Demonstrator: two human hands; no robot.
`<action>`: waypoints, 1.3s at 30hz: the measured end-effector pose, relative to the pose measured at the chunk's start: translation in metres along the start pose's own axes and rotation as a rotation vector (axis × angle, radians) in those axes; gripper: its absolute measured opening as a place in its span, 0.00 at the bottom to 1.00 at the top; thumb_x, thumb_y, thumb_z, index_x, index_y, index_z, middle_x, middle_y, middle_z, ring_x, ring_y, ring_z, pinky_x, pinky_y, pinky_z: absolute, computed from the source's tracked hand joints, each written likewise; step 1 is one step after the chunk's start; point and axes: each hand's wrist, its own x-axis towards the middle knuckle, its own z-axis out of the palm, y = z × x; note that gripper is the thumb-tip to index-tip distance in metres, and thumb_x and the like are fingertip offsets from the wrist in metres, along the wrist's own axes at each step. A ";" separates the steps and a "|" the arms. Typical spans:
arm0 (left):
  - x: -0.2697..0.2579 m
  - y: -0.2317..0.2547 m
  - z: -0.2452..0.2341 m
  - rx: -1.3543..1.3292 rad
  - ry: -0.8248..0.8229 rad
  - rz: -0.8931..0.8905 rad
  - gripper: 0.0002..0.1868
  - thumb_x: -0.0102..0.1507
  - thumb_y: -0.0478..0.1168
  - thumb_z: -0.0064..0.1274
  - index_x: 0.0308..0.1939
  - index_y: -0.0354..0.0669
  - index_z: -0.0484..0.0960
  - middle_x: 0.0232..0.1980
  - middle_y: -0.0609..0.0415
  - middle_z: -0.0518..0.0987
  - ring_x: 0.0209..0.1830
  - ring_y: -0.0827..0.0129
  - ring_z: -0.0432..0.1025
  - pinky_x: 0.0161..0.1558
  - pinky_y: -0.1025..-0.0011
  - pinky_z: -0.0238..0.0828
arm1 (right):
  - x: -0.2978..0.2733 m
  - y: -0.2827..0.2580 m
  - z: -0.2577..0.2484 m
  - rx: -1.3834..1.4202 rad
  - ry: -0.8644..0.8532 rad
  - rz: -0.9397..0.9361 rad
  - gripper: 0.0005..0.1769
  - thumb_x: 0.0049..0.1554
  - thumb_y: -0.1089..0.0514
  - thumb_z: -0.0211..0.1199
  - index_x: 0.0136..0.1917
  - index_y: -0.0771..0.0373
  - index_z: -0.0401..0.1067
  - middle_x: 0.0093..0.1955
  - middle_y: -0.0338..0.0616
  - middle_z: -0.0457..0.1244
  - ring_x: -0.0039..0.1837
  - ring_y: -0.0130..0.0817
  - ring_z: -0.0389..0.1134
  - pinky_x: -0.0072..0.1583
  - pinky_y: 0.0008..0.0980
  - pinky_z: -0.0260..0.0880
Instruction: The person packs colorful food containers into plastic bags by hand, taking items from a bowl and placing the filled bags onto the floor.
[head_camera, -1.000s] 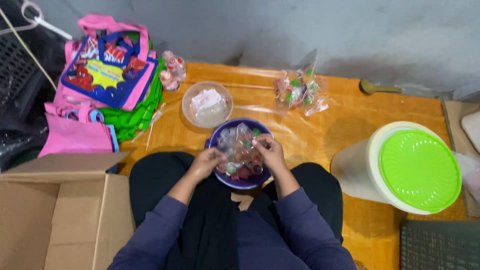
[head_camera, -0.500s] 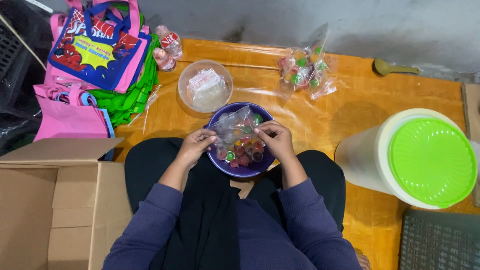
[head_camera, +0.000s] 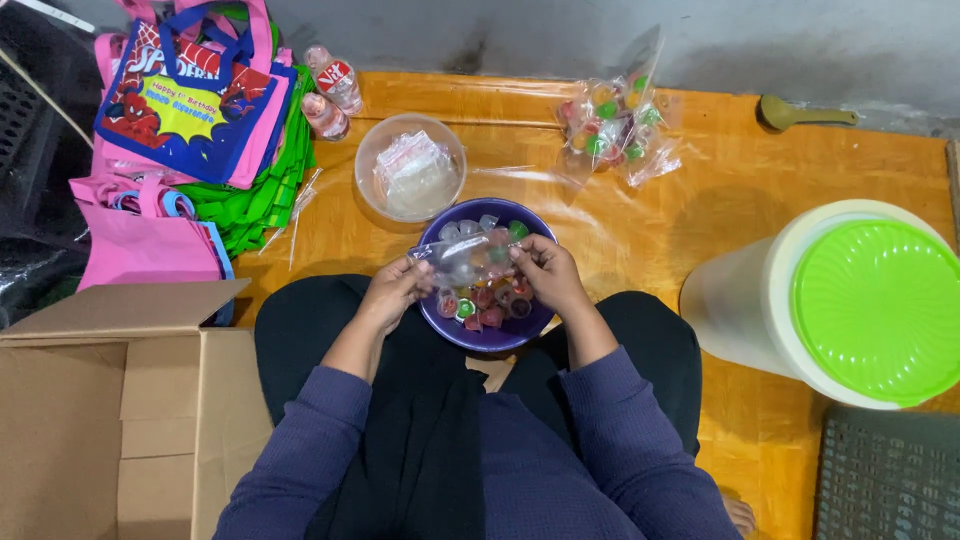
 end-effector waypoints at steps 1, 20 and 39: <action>0.000 0.000 0.002 0.001 -0.001 -0.003 0.12 0.67 0.46 0.59 0.42 0.41 0.80 0.34 0.53 0.81 0.31 0.75 0.78 0.36 0.82 0.78 | 0.000 0.002 0.001 0.001 0.002 0.002 0.02 0.62 0.64 0.63 0.47 0.65 0.74 0.29 0.46 0.68 0.29 0.29 0.70 0.32 0.23 0.71; -0.005 -0.012 -0.003 0.035 -0.075 0.083 0.25 0.65 0.41 0.61 0.64 0.46 0.69 0.52 0.39 0.80 0.47 0.55 0.80 0.51 0.62 0.80 | -0.014 -0.016 0.021 -0.122 0.101 -0.040 0.01 0.59 0.62 0.66 0.45 0.61 0.77 0.22 0.40 0.63 0.26 0.22 0.63 0.33 0.19 0.62; -0.021 0.004 0.008 0.173 0.184 0.491 0.09 0.72 0.34 0.50 0.51 0.34 0.83 0.46 0.35 0.83 0.44 0.49 0.80 0.43 0.58 0.84 | -0.023 -0.029 0.024 -0.239 -0.039 0.156 0.09 0.60 0.59 0.66 0.55 0.58 0.80 0.37 0.47 0.72 0.33 0.26 0.70 0.34 0.21 0.72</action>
